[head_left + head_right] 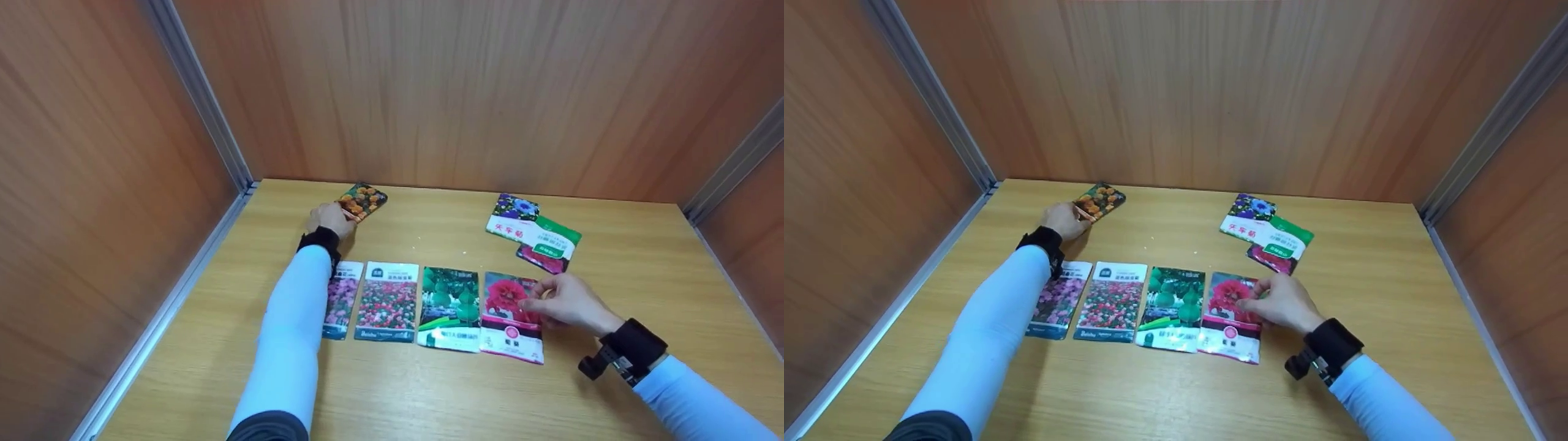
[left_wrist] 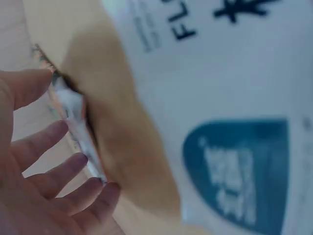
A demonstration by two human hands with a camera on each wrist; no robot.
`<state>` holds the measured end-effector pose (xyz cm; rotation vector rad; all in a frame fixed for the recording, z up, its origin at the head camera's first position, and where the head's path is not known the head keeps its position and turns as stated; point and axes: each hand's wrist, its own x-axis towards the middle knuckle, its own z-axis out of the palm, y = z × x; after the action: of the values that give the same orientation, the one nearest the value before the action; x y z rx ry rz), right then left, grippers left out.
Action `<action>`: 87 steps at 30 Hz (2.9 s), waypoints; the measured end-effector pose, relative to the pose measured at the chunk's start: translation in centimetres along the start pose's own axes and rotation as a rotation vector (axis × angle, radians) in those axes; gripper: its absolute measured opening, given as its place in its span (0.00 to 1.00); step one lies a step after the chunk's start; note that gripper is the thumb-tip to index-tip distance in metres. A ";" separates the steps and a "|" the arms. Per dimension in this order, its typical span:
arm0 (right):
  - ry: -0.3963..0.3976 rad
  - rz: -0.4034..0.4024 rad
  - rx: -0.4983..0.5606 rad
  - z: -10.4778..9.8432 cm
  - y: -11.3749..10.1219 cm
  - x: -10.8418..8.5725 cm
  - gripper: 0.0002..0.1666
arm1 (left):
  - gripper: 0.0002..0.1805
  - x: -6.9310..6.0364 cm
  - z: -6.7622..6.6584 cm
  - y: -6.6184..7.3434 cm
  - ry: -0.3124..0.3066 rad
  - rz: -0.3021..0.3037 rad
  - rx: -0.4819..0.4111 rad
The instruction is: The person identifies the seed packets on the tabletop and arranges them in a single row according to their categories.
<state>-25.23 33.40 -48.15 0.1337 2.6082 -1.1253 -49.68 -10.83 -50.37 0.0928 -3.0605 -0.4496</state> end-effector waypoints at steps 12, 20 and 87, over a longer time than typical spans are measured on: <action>-0.056 -0.003 0.026 0.8 0.2 -0.3 0.24 | 0.45 0.9 0.7 0.1 0.007 -0.080 0.017; -0.089 -0.094 0.064 1.3 -0.1 0.1 0.22 | 0.56 1.5 -0.2 -0.5 -0.102 -0.058 -0.083; 0.025 -0.034 0.715 -1.7 -2.3 2.6 0.34 | 0.15 -17.1 0.9 20.3 -0.798 0.156 -1.146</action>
<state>-28.60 32.94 -46.22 0.2506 2.1076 -2.0210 -33.78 9.97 -46.04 -0.4538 -2.7546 -2.5637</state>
